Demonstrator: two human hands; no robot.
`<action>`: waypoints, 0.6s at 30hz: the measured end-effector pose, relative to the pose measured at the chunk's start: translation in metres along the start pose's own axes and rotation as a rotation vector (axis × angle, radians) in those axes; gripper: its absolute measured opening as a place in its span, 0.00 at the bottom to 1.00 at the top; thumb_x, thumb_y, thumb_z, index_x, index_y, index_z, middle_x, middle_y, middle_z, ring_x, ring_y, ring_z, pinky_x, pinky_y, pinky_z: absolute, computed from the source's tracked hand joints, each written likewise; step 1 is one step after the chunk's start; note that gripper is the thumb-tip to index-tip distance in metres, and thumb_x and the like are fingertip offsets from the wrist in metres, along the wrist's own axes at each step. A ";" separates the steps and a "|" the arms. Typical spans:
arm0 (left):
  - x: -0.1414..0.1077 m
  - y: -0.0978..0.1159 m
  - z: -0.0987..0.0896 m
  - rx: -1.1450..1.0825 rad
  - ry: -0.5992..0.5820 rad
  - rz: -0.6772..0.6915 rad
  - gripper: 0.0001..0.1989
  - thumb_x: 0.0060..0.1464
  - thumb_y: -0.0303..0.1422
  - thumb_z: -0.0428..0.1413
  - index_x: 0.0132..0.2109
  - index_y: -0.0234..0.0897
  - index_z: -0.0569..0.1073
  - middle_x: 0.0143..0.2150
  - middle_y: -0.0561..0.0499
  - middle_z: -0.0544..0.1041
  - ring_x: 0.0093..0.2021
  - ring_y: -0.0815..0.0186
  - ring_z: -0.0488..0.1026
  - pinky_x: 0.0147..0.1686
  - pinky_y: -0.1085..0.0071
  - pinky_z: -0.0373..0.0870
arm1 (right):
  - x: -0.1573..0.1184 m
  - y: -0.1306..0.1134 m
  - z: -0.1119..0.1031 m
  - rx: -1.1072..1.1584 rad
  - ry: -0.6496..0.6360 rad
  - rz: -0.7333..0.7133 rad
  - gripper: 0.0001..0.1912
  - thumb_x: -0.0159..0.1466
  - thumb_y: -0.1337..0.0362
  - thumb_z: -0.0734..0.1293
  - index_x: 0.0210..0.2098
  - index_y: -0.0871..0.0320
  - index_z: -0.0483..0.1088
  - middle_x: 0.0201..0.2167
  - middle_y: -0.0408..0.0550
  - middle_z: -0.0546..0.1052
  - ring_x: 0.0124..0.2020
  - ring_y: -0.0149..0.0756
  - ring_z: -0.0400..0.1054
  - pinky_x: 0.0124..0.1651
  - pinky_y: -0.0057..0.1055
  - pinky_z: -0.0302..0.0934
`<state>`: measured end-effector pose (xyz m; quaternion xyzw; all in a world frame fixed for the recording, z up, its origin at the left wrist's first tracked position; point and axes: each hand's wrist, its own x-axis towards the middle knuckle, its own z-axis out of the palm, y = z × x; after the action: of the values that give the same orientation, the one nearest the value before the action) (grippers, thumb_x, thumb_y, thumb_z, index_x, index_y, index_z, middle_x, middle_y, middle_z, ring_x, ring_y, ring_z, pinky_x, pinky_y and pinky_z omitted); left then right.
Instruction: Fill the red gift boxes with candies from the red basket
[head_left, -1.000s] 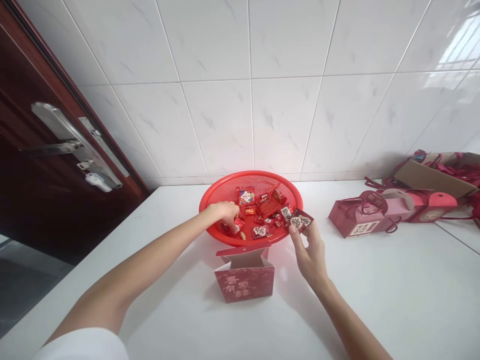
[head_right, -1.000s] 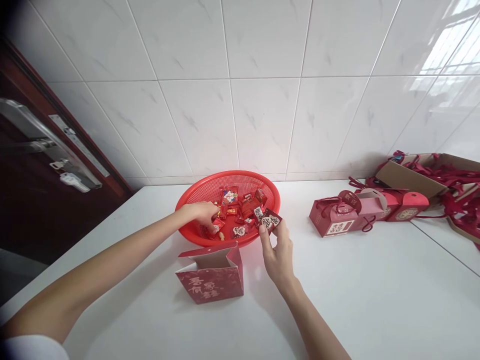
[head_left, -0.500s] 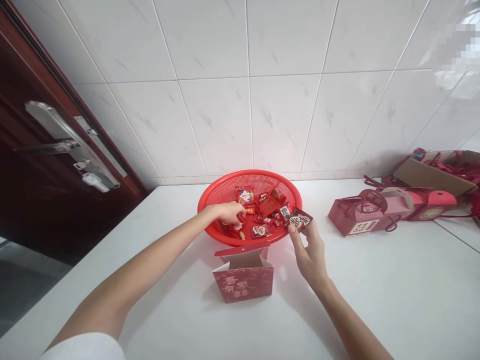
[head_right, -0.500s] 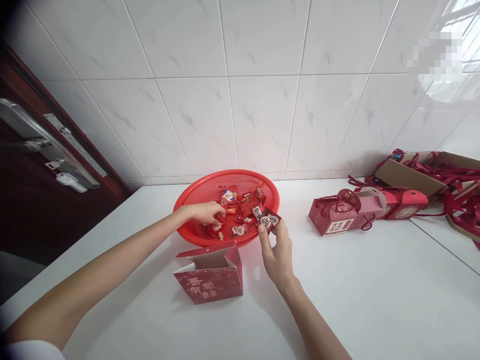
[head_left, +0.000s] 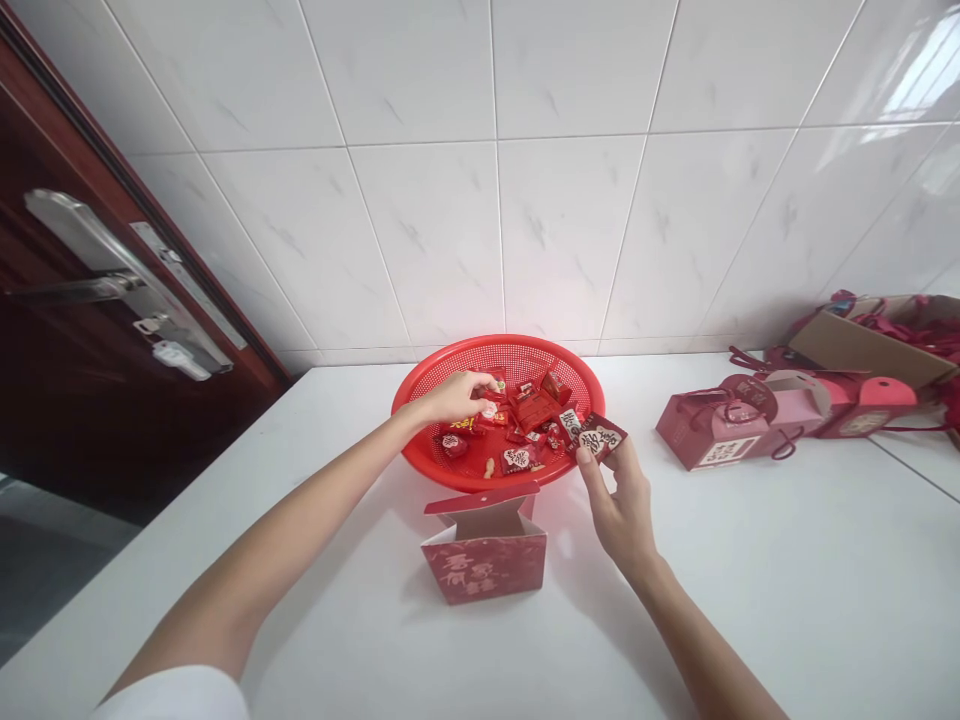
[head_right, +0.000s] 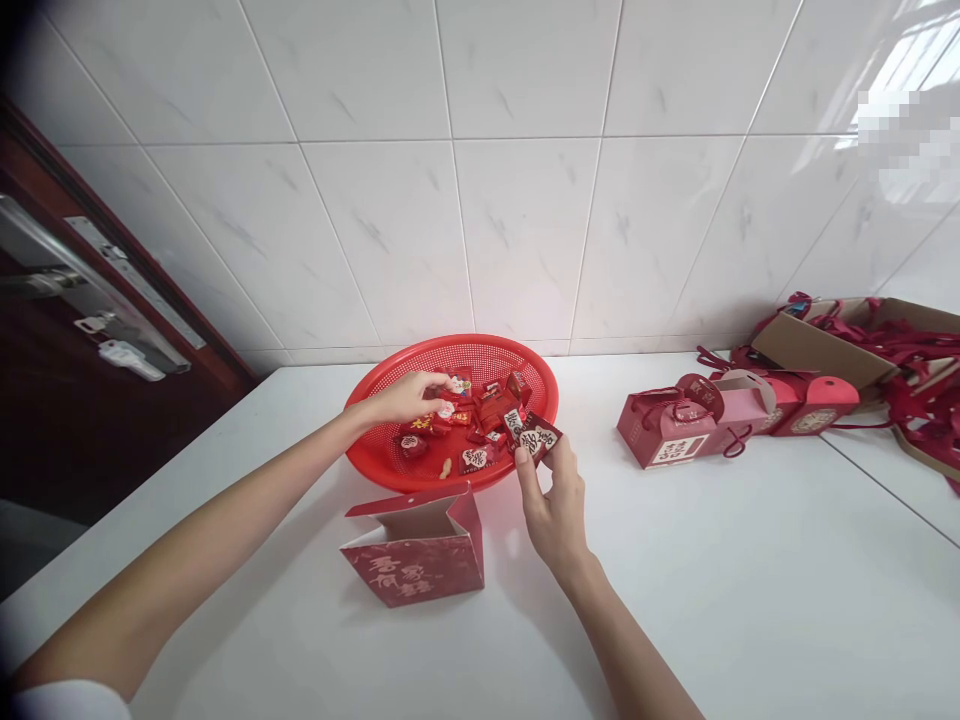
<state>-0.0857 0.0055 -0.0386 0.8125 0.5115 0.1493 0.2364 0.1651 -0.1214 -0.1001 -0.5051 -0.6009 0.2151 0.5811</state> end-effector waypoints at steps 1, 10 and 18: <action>0.001 -0.002 -0.002 -0.004 0.022 -0.010 0.15 0.54 0.36 0.55 0.46 0.37 0.77 0.43 0.47 0.81 0.42 0.58 0.77 0.40 0.68 0.72 | 0.000 0.000 0.000 0.004 -0.002 -0.002 0.14 0.70 0.51 0.62 0.42 0.55 0.68 0.33 0.47 0.75 0.36 0.42 0.70 0.42 0.40 0.66; 0.005 -0.019 -0.019 0.038 -0.008 -0.137 0.16 0.49 0.34 0.57 0.46 0.38 0.79 0.35 0.50 0.81 0.36 0.60 0.78 0.34 0.70 0.71 | 0.000 0.000 0.001 0.020 0.003 -0.014 0.13 0.70 0.51 0.63 0.42 0.55 0.69 0.36 0.50 0.77 0.38 0.42 0.72 0.42 0.40 0.67; 0.002 -0.009 -0.018 0.104 -0.241 -0.162 0.11 0.45 0.30 0.58 0.38 0.38 0.80 0.40 0.50 0.83 0.41 0.60 0.78 0.38 0.73 0.70 | 0.000 0.000 0.000 0.026 -0.008 -0.018 0.13 0.71 0.52 0.62 0.42 0.54 0.69 0.36 0.49 0.78 0.37 0.42 0.71 0.42 0.39 0.66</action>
<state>-0.1004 0.0149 -0.0278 0.7917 0.5505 0.0041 0.2649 0.1651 -0.1214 -0.1003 -0.4911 -0.6050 0.2198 0.5869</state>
